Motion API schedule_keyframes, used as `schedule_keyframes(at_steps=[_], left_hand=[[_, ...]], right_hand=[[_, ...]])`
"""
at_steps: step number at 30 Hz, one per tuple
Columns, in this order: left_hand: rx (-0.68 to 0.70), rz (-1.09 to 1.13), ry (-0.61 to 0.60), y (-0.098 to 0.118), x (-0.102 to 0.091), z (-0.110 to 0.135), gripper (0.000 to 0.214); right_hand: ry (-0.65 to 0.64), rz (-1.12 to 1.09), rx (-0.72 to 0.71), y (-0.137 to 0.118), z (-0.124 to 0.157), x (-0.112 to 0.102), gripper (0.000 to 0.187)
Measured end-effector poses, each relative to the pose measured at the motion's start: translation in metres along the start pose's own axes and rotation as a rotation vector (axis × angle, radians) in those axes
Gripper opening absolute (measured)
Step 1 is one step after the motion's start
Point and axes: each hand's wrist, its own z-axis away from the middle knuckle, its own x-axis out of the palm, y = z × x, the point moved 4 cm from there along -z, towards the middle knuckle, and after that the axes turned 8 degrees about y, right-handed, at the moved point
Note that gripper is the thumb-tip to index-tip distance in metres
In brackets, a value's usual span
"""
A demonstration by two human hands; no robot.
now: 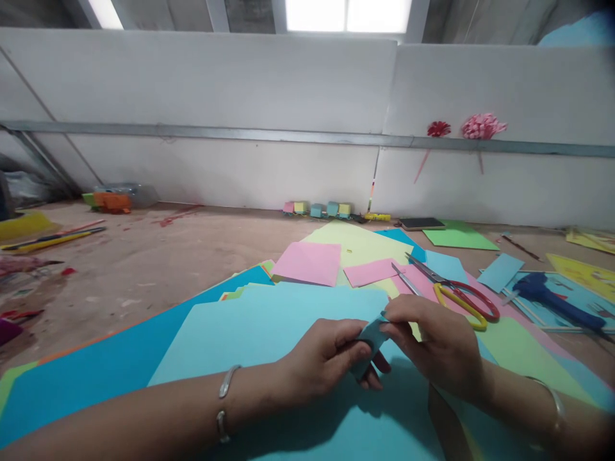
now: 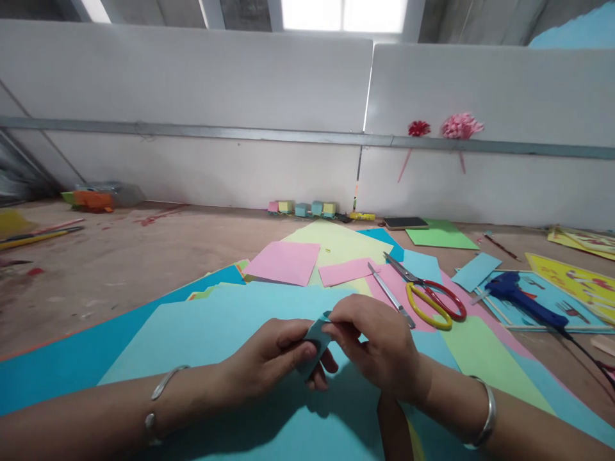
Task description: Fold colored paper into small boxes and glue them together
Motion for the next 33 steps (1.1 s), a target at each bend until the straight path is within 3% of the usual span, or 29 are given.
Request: schedule_keyframes(at_steps=[4, 8, 11, 14, 19, 24, 27, 30, 33], left_hand=[[-0.057, 0.069, 0.063, -0.004, -0.002, -0.004, 0.051], [-0.127, 0.138, 0.191, -0.012, -0.007, -0.006, 0.052], [-0.079, -0.01, 0.241, -0.013, -0.01, -0.005, 0.049], [-0.034, -0.163, 0.238, -0.011, -0.01, -0.004, 0.045], [-0.094, -0.187, 0.151, -0.013, -0.007, -0.004, 0.038], [0.079, -0.513, 0.345, -0.008, -0.022, -0.006, 0.02], [0.054, -0.546, 0.402, -0.008, -0.027, -0.006, 0.02], [0.011, -0.647, 0.362, -0.009, -0.028, -0.007, 0.017], [0.06, -0.839, 0.243, -0.01, -0.026, -0.007, 0.019]], right_hand=[[0.045, -0.135, 0.216, 0.011, 0.003, 0.002, 0.036], [-0.013, -0.242, 0.426, 0.022, 0.001, 0.006, 0.03], [-0.139, -0.223, 0.524, 0.028, -0.002, 0.01, 0.026], [-0.233, -0.159, 0.507, 0.027, -0.004, 0.011, 0.015], [-0.21, -0.119, 0.506, 0.025, -0.005, 0.011, 0.024], [-0.276, -0.048, 0.586, 0.034, -0.002, 0.012, 0.023], [-0.332, 0.052, 0.59, 0.039, 0.001, 0.013, 0.02], [-0.423, 0.147, 0.552, 0.041, 0.008, 0.02, 0.013], [-0.536, 0.228, 0.432, 0.038, 0.016, 0.03, 0.011]])
